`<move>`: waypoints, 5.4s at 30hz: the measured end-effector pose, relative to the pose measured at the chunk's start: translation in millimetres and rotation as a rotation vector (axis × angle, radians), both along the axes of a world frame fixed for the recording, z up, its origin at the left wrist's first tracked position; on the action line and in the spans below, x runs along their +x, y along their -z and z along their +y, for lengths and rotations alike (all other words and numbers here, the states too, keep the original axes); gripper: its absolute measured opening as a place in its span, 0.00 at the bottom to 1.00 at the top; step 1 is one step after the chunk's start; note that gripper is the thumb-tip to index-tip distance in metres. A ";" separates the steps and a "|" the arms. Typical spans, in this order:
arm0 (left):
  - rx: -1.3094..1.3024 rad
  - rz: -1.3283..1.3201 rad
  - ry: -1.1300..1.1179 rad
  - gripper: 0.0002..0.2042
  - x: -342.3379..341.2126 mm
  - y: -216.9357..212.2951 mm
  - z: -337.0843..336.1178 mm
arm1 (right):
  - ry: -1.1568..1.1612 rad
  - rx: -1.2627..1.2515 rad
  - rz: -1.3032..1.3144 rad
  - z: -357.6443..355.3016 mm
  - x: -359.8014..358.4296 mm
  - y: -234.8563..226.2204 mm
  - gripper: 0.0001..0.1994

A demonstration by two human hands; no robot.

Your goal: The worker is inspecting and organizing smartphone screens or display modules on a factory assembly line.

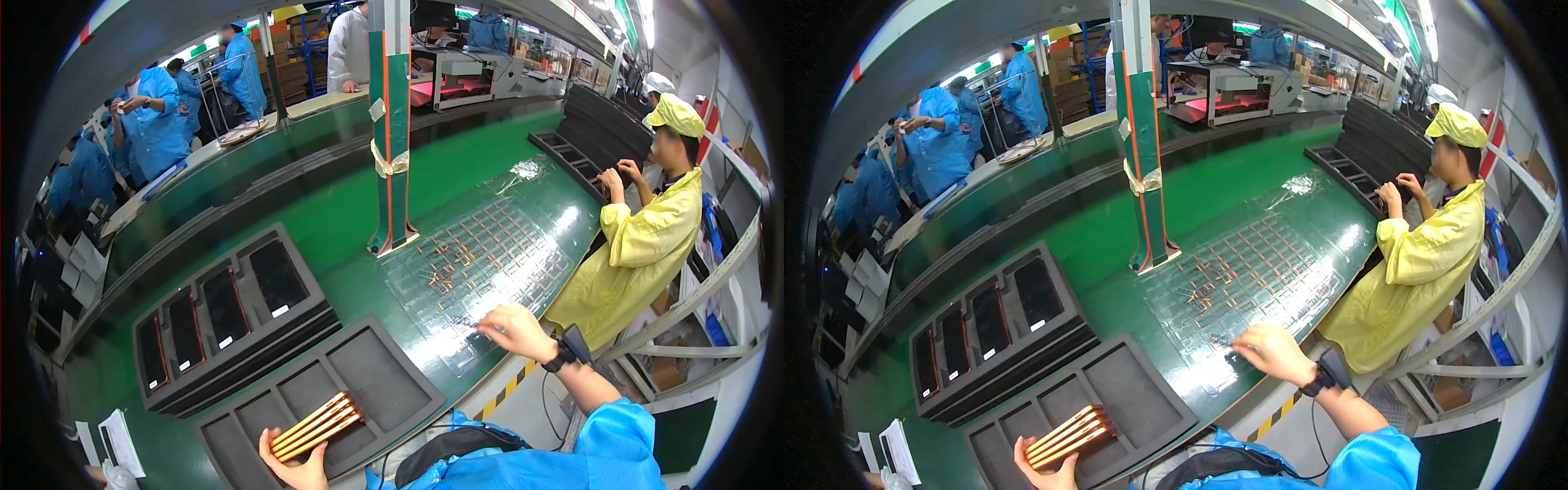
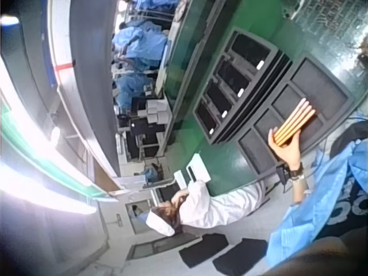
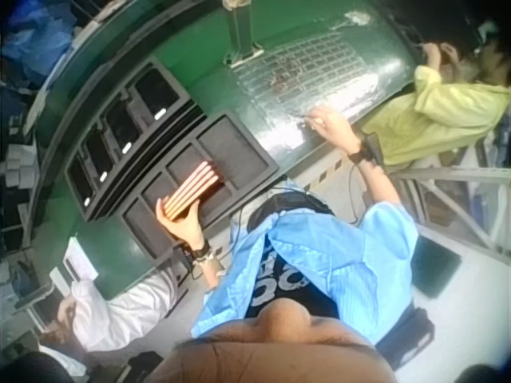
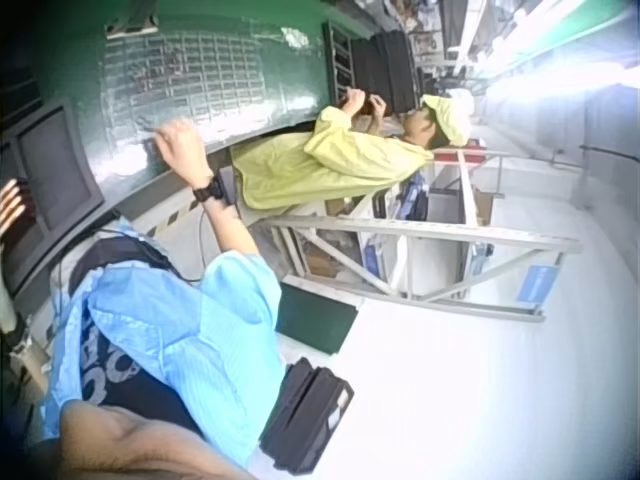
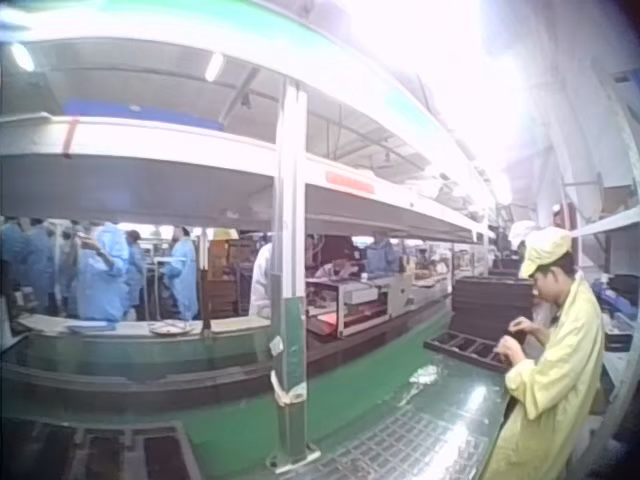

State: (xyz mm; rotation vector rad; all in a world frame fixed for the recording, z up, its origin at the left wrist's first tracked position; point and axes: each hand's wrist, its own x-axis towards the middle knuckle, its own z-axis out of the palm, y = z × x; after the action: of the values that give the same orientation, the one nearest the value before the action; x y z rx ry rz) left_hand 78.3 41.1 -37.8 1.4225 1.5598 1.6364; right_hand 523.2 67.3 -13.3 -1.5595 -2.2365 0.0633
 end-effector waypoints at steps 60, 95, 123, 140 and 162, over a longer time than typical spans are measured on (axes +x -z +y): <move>-0.049 0.038 -0.040 0.40 -5.8 -0.1 -1.4 | -0.107 -0.015 -0.265 20.6 1.2 36.5 0.16; 0.114 0.443 -0.042 0.07 0.3 -28.9 20.2 | -0.340 -0.067 0.825 36.0 -277.6 -19.6 0.12; 0.207 0.490 -0.130 0.06 3.6 -15.0 21.8 | -0.469 0.186 0.584 56.3 -232.3 -12.3 0.09; 0.276 0.558 -0.181 0.06 14.5 -31.7 9.4 | -0.524 0.082 0.498 51.3 -256.1 -54.5 0.15; 0.278 0.547 -0.190 0.08 9.1 -18.3 39.2 | -0.451 0.090 0.712 63.2 -272.1 -21.5 0.08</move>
State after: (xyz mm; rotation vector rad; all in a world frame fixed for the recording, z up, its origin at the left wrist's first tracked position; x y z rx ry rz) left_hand 87.4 80.3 -19.5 2.0571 1.8551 1.7149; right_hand 251.0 130.5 8.2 -0.7739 -1.9089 0.5460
